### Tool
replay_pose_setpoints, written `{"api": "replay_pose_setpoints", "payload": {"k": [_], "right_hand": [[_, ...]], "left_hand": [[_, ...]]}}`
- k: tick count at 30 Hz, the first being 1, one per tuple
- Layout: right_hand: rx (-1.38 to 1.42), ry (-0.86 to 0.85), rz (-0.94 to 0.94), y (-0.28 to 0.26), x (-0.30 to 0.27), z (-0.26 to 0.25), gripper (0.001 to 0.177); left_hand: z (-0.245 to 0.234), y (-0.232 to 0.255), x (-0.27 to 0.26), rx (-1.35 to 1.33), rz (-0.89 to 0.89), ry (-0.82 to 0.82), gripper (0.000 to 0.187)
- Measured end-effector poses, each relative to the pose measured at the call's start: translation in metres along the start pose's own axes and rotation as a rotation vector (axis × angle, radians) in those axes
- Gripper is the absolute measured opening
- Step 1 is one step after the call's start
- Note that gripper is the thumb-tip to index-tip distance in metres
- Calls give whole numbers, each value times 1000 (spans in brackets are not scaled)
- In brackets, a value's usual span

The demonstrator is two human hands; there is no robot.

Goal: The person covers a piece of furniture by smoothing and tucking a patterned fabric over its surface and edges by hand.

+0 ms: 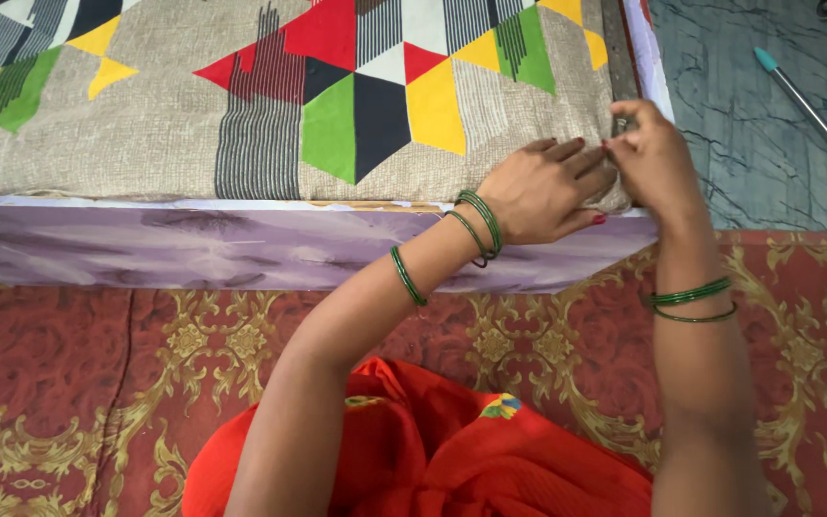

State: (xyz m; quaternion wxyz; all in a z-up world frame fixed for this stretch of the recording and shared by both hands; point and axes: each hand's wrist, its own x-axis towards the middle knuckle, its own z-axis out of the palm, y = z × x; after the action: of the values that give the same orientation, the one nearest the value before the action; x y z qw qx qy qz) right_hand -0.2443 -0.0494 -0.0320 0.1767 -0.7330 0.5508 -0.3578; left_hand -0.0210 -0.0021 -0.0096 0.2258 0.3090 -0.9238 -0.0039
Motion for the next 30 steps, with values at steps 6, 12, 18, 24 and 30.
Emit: {"api": "replay_pose_setpoints", "payload": {"k": [6,12,18,24,30], "right_hand": [[231,252,-52,8,-1,-28,39],[-394,72,-43,2,-6,-26,41],[-647,275,-191,6,-11,-34,29],[-520,130,-186,0,-26,-48,16],[-120,-281,116,-52,-46,-76,17]], "left_hand": [[0,-2,-3,-94,48,135,48],[-4,-2,-4,-71,76,55,45],[0,-2,-4,-61,69,81,48],[8,-2,-2,-39,51,73,45],[-12,7,-12,-16,-84,161,38]]}}
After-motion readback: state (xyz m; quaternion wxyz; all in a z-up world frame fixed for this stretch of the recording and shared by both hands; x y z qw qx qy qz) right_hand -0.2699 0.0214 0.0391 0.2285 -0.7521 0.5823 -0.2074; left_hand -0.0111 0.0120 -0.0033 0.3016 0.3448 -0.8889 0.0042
